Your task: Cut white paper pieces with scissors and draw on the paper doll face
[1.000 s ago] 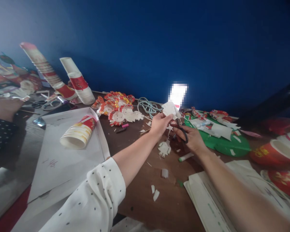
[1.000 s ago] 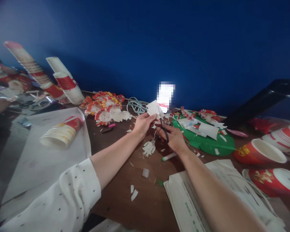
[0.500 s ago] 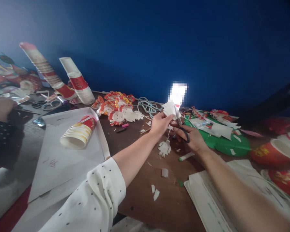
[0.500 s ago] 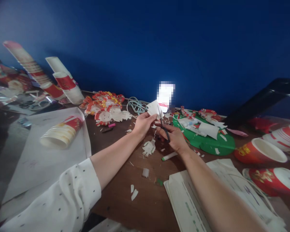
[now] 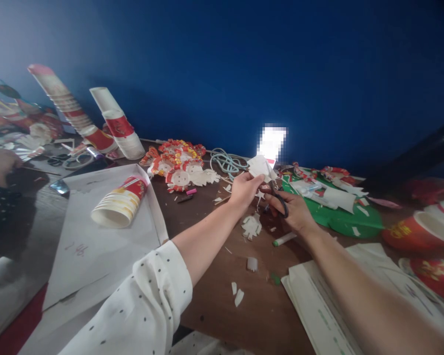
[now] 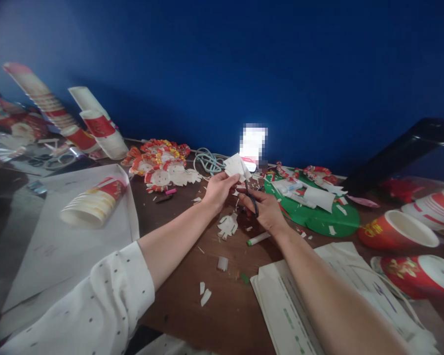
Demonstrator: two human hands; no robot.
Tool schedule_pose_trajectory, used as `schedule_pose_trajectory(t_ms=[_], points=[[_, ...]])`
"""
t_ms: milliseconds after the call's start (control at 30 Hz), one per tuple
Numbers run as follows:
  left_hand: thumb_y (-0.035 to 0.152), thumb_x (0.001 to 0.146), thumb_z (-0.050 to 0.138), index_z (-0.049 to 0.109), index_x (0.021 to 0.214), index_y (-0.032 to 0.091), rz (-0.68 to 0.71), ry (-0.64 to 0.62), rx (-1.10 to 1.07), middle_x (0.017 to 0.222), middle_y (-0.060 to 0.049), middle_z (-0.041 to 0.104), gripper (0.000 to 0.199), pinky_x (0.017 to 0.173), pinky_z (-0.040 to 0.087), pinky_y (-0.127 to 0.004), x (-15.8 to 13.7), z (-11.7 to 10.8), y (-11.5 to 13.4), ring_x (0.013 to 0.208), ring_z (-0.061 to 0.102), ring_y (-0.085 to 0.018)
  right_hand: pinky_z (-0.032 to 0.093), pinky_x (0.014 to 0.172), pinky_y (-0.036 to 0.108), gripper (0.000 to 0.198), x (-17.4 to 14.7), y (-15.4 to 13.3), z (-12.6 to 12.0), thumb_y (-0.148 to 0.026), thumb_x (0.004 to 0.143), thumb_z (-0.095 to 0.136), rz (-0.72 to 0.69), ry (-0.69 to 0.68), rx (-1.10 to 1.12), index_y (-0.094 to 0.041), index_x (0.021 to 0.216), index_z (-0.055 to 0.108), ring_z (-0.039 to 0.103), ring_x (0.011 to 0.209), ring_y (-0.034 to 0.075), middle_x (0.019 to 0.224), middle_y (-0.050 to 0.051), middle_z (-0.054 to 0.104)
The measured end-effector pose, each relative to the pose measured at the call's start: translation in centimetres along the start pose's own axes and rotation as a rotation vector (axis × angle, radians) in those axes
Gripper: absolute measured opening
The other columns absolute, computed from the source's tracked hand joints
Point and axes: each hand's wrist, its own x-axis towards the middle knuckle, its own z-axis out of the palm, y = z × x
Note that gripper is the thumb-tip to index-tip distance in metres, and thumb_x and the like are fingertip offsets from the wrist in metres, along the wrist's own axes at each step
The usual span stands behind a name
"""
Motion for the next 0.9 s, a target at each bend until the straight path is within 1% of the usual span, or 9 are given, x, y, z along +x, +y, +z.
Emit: schedule_pose_trajectory(t_ms=[100, 167, 333, 467, 600, 733, 900], points=[[0.033, 0.072, 0.069, 0.059, 0.065, 0.015, -0.021, 0.007, -0.036, 0.059, 0.0, 0.057, 0.021, 0.054, 0.037, -0.022, -0.2, 0.2, 0.2, 0.05, 0.046, -0.008, 0.036, 0.047, 0.025, 0.04, -0.1, -0.3, 0.1, -0.055, 0.073, 0.067, 0.004, 0.009, 0.003, -0.016, 0.08, 0.075, 0.044, 0.047, 0.011, 0.047, -0.001, 0.052], [0.032, 0.073, 0.068, 0.059, 0.065, 0.015, -0.02, 0.009, -0.048, 0.059, 0.0, 0.058, 0.02, 0.054, 0.037, -0.022, -0.4, 0.3, 0.4, 0.05, 0.047, -0.008, 0.035, 0.047, 0.025, 0.041, -0.2, -0.3, 0.1, -0.056, 0.072, 0.067, 0.01, 0.011, 0.003, -0.016, 0.079, 0.074, 0.044, 0.047, 0.011, 0.048, -0.001, 0.052], [0.031, 0.073, 0.068, 0.061, 0.065, 0.015, -0.035, 0.013, -0.069, 0.061, -0.002, 0.061, 0.019, 0.055, 0.038, -0.023, -0.7, 0.4, 0.6, 0.051, 0.05, -0.008, 0.036, 0.047, 0.025, 0.048, -0.1, 0.0, 0.2, -0.056, 0.073, 0.066, 0.006, 0.02, -0.002, -0.015, 0.098, 0.075, 0.045, 0.048, 0.011, 0.048, -0.002, 0.052], [0.032, 0.071, 0.07, 0.06, 0.063, 0.016, -0.047, 0.022, -0.057, 0.061, -0.002, 0.061, 0.021, 0.055, 0.039, -0.024, -0.7, 0.4, 0.8, 0.051, 0.05, -0.009, 0.036, 0.047, 0.025, 0.051, -0.1, 0.3, 0.3, -0.055, 0.074, 0.065, -0.004, 0.026, -0.011, -0.014, 0.104, 0.074, 0.045, 0.048, 0.011, 0.048, -0.002, 0.052], [0.031, 0.072, 0.069, 0.061, 0.064, 0.016, -0.046, 0.015, -0.057, 0.062, -0.002, 0.062, 0.019, 0.055, 0.039, -0.024, -0.8, 0.4, 0.8, 0.052, 0.051, -0.009, 0.037, 0.048, 0.025, 0.052, -0.1, 0.2, 0.3, -0.055, 0.075, 0.065, -0.021, 0.027, -0.004, -0.014, 0.106, 0.074, 0.046, 0.048, 0.012, 0.048, -0.001, 0.052], [0.027, 0.073, 0.067, 0.06, 0.063, 0.016, -0.067, 0.023, -0.077, 0.062, -0.002, 0.062, 0.017, 0.053, 0.037, -0.023, -1.2, 0.6, 1.2, 0.052, 0.05, -0.009, 0.037, 0.049, 0.026, 0.048, -0.3, -0.1, 0.3, -0.055, 0.077, 0.063, -0.034, 0.024, -0.011, -0.015, 0.101, 0.075, 0.046, 0.049, 0.012, 0.049, -0.001, 0.051], [0.024, 0.073, 0.067, 0.059, 0.061, 0.015, -0.108, 0.027, -0.099, 0.059, -0.002, 0.061, 0.017, 0.05, 0.037, -0.023, -1.9, 0.9, 2.3, 0.048, 0.048, -0.008, 0.036, 0.047, 0.027, 0.047, -0.3, -0.1, 0.3, -0.055, 0.076, 0.064, -0.008, 0.026, -0.023, -0.016, 0.101, 0.074, 0.045, 0.047, 0.013, 0.048, -0.001, 0.051]])
